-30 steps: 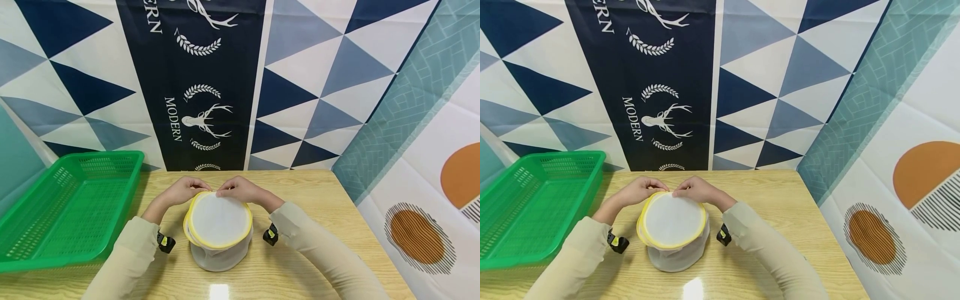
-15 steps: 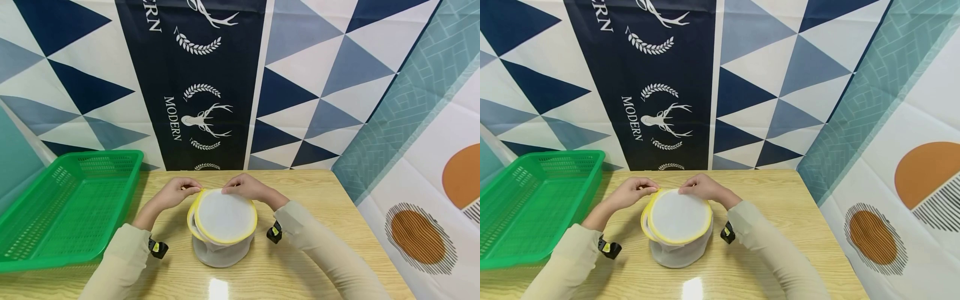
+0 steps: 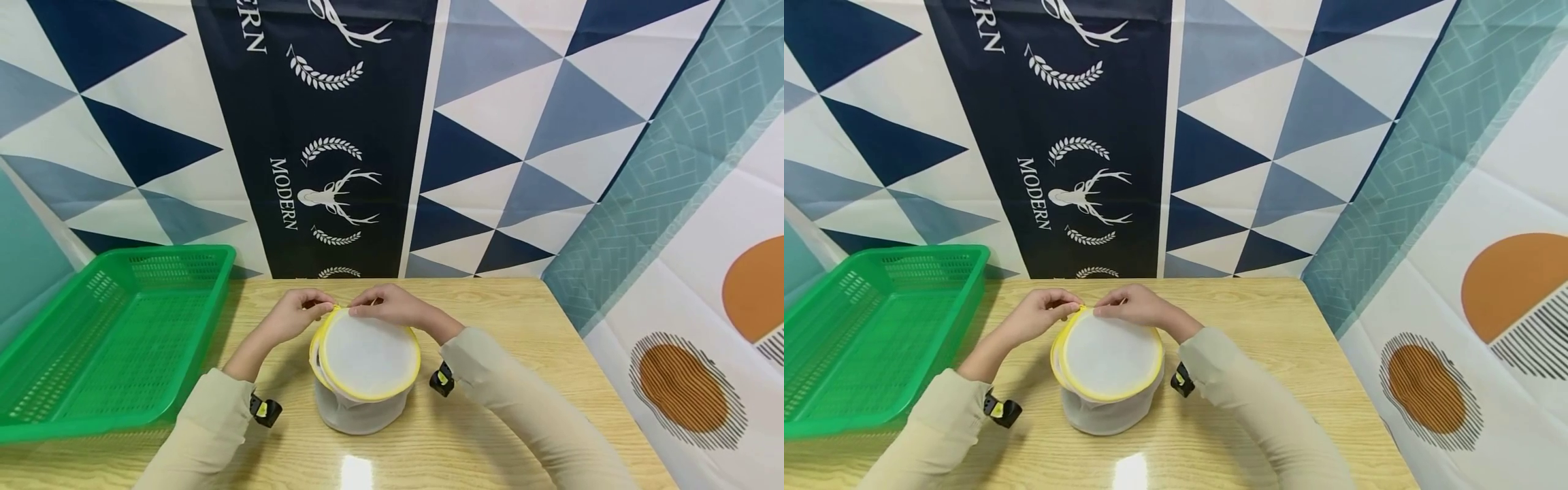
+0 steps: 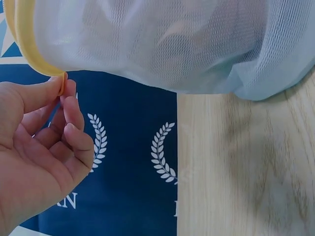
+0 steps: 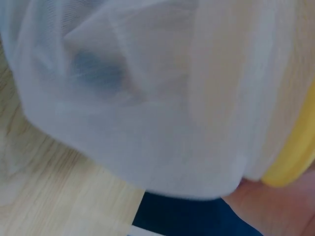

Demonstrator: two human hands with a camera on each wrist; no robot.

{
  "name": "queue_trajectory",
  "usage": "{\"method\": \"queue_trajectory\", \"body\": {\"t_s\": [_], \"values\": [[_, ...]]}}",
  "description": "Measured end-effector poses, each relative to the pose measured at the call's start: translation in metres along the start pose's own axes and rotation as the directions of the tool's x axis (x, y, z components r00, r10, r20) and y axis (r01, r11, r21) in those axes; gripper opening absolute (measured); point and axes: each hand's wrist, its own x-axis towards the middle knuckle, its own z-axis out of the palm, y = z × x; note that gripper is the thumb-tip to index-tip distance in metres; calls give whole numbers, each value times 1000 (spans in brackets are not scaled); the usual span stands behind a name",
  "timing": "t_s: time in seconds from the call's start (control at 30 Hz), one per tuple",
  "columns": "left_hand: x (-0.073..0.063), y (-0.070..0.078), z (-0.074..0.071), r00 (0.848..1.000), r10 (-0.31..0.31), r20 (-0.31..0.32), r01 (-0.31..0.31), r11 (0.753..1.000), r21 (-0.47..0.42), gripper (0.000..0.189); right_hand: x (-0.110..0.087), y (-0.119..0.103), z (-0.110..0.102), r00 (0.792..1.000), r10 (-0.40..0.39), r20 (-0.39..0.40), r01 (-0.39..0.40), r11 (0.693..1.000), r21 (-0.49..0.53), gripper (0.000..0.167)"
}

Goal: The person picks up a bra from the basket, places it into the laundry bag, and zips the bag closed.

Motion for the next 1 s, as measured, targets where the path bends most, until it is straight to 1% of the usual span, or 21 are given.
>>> {"method": "queue_trajectory", "body": {"t_s": [0.07,0.13,0.33,0.47,0.57,0.67,1.0], "values": [[0,0,0,1000,0,-4,0,1000,-7,20,2,-3,1,1000,-13,4,13,1000,-26,31],[0,0,0,1000,2,-8,-2,1000,-7,20,4,-4,2,1000,-7,10,7,1000,-29,30],[-2,-3,-1,1000,7,-2,-7,1000,3,20,8,-5,4,1000,5,23,-5,1000,-3,29],[-3,-4,-2,1000,-1,22,1,1000,10,21,7,-6,5,1000,6,25,-7,1000,21,28],[-4,-3,-2,999,5,54,-6,999,32,22,7,-6,5,1000,12,29,-13,999,38,26],[-4,-2,-2,997,20,72,-24,998,58,21,7,-5,5,999,17,34,-18,999,50,26],[-11,0,-3,998,53,38,-56,995,88,15,4,-8,4,998,37,41,-39,998,46,25]]}}
